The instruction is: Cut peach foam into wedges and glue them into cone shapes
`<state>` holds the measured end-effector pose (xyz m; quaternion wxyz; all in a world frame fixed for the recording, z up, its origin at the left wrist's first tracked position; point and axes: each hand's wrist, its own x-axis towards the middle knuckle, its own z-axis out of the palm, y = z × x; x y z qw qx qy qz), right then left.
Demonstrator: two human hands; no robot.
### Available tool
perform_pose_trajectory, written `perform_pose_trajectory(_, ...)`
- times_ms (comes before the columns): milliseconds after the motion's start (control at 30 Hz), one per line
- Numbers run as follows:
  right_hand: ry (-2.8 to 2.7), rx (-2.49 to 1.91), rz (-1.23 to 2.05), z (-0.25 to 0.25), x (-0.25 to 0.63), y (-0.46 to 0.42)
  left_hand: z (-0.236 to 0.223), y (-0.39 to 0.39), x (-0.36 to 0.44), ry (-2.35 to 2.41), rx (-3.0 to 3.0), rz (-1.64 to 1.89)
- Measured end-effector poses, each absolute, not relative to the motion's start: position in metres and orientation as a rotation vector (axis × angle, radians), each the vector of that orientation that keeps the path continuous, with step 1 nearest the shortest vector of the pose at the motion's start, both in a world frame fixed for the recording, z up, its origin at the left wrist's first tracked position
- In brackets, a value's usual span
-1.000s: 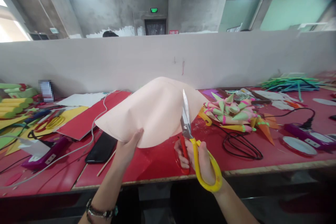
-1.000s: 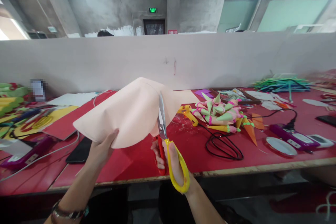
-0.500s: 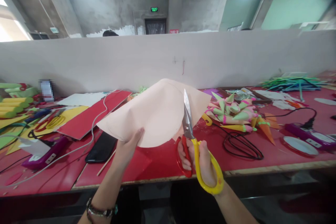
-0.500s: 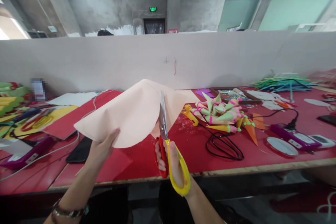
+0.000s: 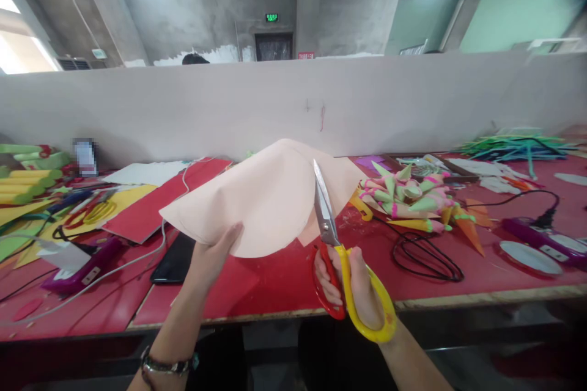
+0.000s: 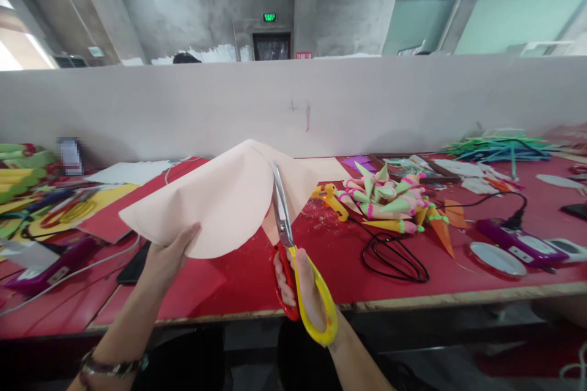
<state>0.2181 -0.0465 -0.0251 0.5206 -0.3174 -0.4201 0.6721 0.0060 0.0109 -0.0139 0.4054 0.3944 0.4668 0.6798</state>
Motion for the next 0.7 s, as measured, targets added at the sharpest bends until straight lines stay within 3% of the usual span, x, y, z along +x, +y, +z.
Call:
perform_pose_trajectory(433,-1.089,-0.878,1.638,-0.032,0.218,-0.047,-0.001,0.02,0.002,0.965,0.885,1.978)
perform_pose_trajectory(700,-1.108,-0.659,1.833,-0.032,0.225,-0.044,-0.008,0.019,-0.003,1.122,1.098,1.995)
